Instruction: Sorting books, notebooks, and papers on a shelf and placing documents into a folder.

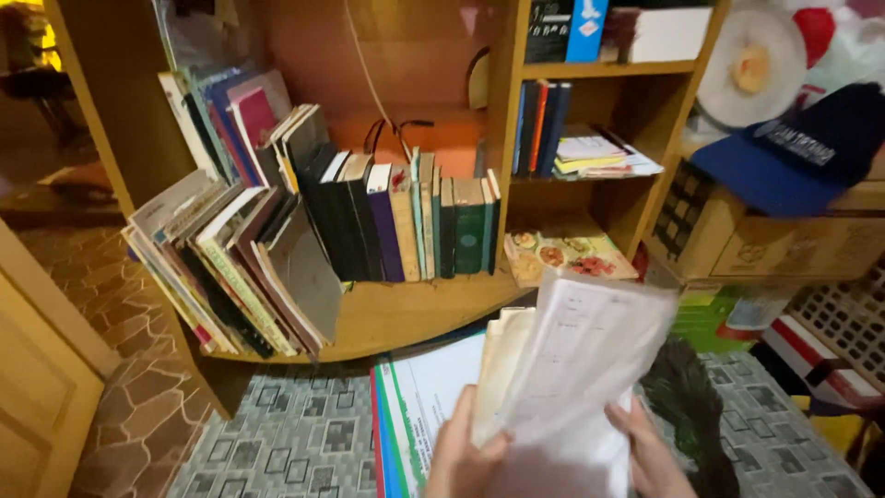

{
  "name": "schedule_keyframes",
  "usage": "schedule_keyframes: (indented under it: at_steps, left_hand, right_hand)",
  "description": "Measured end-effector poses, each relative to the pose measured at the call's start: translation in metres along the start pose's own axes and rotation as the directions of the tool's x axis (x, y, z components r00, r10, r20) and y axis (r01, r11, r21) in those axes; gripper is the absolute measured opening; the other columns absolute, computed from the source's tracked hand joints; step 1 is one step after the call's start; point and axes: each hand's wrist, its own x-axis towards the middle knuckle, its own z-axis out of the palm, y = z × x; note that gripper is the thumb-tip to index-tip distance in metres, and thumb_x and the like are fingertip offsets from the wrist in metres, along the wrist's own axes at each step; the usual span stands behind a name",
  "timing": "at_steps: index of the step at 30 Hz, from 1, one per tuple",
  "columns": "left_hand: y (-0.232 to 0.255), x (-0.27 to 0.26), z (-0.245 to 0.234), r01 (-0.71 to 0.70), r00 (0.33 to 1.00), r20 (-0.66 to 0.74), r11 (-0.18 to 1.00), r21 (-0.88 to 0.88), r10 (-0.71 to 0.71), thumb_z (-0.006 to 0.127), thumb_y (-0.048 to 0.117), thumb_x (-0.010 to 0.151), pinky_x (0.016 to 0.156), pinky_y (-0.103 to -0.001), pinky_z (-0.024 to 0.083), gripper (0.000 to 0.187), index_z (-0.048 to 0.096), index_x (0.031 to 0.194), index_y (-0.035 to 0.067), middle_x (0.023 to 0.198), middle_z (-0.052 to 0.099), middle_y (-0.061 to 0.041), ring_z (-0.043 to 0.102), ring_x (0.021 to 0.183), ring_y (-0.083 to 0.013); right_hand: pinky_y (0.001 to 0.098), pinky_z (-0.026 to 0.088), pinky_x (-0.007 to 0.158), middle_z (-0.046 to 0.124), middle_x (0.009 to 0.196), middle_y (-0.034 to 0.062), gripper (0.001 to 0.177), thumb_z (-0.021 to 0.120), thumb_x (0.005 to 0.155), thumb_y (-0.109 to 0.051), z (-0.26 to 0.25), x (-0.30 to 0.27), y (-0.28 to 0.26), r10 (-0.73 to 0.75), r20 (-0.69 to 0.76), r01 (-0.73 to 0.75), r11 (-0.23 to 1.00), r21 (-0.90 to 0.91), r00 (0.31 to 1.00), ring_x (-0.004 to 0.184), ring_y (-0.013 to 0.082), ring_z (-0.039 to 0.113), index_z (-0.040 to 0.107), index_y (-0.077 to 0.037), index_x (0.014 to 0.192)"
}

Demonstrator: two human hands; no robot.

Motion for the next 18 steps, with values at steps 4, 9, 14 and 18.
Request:
schedule_keyframes:
  at_steps: [4, 9, 14, 18]
  left_hand:
    - [0.002, 0.028, -0.040, -0.174, 0.984, 0.026, 0.981, -0.091, 0.177, 0.073, 0.007, 0.078, 0.087, -0.034, 0.058, 0.058, 0.053, 0.133, 0.006, 0.106, 0.077, -0.015, 0.074, 0.099, -0.0216]
    - [0.000, 0.054, -0.088, -0.230, 0.967, -0.162, 0.942, -0.244, 0.194, 0.069, 0.005, 0.078, 0.098, -0.034, 0.051, 0.081, 0.033, 0.151, 0.004, 0.130, 0.062, -0.012, 0.061, 0.118, -0.0227]
    - [-0.064, 0.055, -0.103, -0.080, 0.981, -0.192, 0.959, -0.271, 0.027, 0.074, 0.008, 0.080, 0.097, -0.035, 0.053, 0.073, 0.041, 0.145, 0.004, 0.126, 0.067, -0.013, 0.064, 0.114, -0.0222]
    - [-0.086, 0.061, -0.097, -0.082, 0.984, -0.173, 0.946, -0.314, 0.028, 0.077, 0.010, 0.081, 0.098, -0.035, 0.051, 0.069, 0.046, 0.142, 0.002, 0.127, 0.067, -0.013, 0.063, 0.115, -0.0213]
  right_hand:
    - [0.0463, 0.049, 0.100, 0.056, 0.145, 0.0124, 0.085, 0.067, 0.079, -0.014, 0.020, 0.025, -0.021, -0.204, 0.164, 0.220, 0.972, -0.087, 0.965, 0.127, 0.0299, 0.058, 0.032, -0.016, 0.156]
    - [0.0447, 0.052, 0.098, 0.063, 0.125, 0.0140, 0.076, 0.076, 0.079, -0.012, 0.064, 0.054, 0.002, -0.560, 0.270, 0.603, 0.791, -0.108, 0.783, 0.110, 0.0275, 0.063, 0.042, -0.002, 0.145]
    - [0.0410, 0.055, 0.092, 0.073, 0.118, 0.0155, 0.062, 0.078, 0.079, -0.024, 0.051, 0.083, 0.072, -0.188, 0.187, 0.249, 0.885, -0.394, 0.964, 0.105, 0.0272, 0.070, 0.060, 0.003, 0.133]
    - [0.0365, 0.055, 0.090, 0.073, 0.118, 0.0136, 0.059, 0.079, 0.079, -0.030, 0.063, 0.072, 0.070, -0.292, 0.238, 0.367, 0.841, -0.397, 0.926, 0.105, 0.0232, 0.069, 0.066, 0.004, 0.126]
